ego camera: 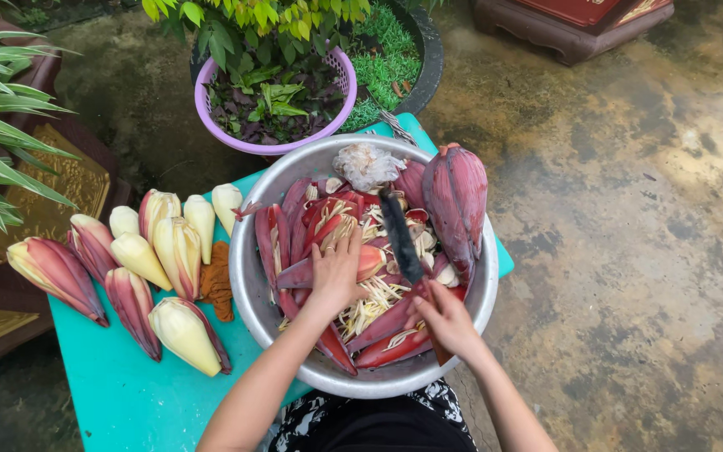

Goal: The person peels the outer red layers of banana blossoms and separates the inner light-colored petals and florets into a metal basin.

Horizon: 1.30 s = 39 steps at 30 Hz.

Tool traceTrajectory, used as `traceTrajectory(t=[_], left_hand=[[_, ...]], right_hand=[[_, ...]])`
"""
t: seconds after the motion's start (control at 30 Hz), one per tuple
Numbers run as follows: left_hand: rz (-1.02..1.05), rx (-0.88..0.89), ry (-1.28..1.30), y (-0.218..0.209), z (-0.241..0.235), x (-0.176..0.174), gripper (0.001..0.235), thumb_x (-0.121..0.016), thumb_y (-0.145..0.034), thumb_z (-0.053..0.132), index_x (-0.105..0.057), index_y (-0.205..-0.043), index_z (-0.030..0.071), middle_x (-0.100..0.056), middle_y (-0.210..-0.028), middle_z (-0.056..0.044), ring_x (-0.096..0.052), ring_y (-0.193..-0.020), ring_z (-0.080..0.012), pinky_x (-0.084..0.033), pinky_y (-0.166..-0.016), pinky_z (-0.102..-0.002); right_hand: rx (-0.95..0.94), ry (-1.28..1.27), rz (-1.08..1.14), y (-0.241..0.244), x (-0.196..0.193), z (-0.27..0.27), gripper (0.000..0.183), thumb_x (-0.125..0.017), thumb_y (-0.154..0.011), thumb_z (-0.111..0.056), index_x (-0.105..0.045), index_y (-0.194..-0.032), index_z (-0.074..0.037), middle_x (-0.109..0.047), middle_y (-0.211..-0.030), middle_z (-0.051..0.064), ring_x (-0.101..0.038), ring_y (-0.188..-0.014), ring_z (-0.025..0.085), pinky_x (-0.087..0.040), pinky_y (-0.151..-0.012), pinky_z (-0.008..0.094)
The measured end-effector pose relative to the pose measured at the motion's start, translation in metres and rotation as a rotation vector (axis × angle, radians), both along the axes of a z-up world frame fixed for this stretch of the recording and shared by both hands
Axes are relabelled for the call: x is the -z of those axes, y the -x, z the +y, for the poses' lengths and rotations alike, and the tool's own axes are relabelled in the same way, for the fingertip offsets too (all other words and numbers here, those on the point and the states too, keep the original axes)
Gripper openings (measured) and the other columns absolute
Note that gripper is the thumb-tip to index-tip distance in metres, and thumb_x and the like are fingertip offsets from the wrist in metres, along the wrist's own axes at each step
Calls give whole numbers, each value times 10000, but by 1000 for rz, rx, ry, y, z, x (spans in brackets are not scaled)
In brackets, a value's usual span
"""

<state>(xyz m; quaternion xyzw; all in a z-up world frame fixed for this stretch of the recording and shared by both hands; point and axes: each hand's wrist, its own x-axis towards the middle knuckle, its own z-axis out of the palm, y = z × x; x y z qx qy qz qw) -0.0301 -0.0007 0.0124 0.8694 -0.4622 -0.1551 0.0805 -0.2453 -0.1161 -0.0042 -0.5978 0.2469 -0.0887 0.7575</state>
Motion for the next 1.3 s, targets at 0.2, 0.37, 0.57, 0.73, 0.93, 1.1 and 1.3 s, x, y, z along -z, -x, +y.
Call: traceTrajectory(t=[0.2, 0.37, 0.57, 0.73, 0.93, 1.1, 1.3], left_hand=[[51, -144, 146, -28, -13, 11, 1045, -969, -523, 481, -506, -1374, 91, -538, -1416, -154, -542, -1331, -352, -471, -1047, -550], [61, -195, 224, -16, -17, 22, 955, -968, -542, 463, -543, -1310, 87, -613, -1274, -144, -590, -1207, -326, -388, -1019, -523], [63, -156, 348, -16, -12, 23, 959, -958, -554, 487, -547, -1321, 85, -639, -1247, -121, -594, -1208, -321, -377, -998, -523], [73, -190, 300, -13, -16, 18, 935, -959, -546, 476, -564, -1312, 114, -629, -1260, -122, -596, -1197, -316, -388, -967, -534], [41, -192, 324, -14, -20, 27, 892, -952, -565, 486, -575, -1288, 126, -645, -1221, -97, -606, -1166, -318, -404, -950, -535], [-53, -190, 342, -6, -19, 36, 896, -954, -556, 458, -572, -1285, 104, -640, -1217, -110, -604, -1138, -332, -402, -920, -539], [48, -151, 519, -12, 0, 6, 910, -972, -542, 406, -592, -1321, 129, -627, -1215, -76, -613, -1167, -326, -426, -955, -509]], right_hand=[[17, 1032, 389, 3, -17, 27, 293, -579, -1020, -218, -509, -1248, -47, -729, -944, 219, -709, -851, 405, -538, -693, 514], [106, 1267, 305, 7, -24, 34, 451, -589, -907, -165, -470, -1296, 28, -642, -1185, 317, -703, -809, 443, -578, -640, 508], [-28, 1221, 500, 21, -17, 43, 360, -553, -973, -154, -492, -1269, 40, -655, -1067, 238, -717, -727, 370, -577, -589, 462], [-25, 1275, 493, 33, -7, 45, 284, -532, -970, -131, -503, -1192, 45, -645, -1010, 236, -714, -711, 368, -566, -555, 462], [-93, 1245, 552, 16, 17, 34, 247, -486, -938, -63, -482, -1171, 20, -646, -972, 240, -708, -723, 405, -578, -604, 470], [-82, 1305, 514, -37, 55, 18, 290, -479, -900, -4, -461, -1186, 38, -657, -950, 281, -719, -728, 420, -593, -616, 460], [-154, 1322, 587, -46, 40, -7, 274, -495, -926, -40, -491, -1196, 5, -686, -953, 239, -728, -802, 404, -586, -695, 482]])
